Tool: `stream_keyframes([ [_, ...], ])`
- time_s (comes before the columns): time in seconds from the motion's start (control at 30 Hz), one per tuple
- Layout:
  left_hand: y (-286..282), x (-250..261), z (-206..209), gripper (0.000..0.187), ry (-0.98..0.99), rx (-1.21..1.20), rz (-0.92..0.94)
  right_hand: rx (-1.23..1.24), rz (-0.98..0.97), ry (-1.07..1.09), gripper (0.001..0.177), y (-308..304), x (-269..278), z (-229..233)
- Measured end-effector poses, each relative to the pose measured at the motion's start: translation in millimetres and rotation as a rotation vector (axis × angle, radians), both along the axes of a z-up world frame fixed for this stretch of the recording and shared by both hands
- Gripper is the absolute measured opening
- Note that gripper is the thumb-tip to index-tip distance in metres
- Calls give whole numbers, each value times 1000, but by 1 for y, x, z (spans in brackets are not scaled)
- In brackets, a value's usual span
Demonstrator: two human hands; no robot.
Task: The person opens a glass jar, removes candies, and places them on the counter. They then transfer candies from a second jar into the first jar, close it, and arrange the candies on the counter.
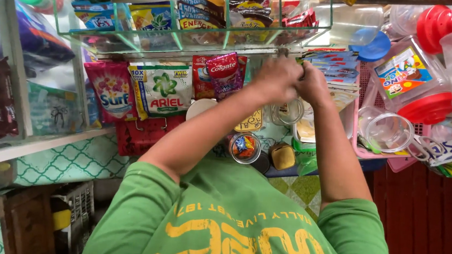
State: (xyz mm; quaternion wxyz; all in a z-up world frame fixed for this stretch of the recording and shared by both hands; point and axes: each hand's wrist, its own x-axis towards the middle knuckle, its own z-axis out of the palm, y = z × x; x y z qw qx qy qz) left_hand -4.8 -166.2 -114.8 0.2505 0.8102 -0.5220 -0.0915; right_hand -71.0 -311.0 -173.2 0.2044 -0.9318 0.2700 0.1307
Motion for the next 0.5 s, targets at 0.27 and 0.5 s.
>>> stream_keyframes([
  [0.27,-23,-77,-67,14,-642,-277,310,179,12,-72,53,20,4,57],
  [0.5,-39,-88,-85,19,-693,-350,341,217,-2,-70,45,11,5,57],
])
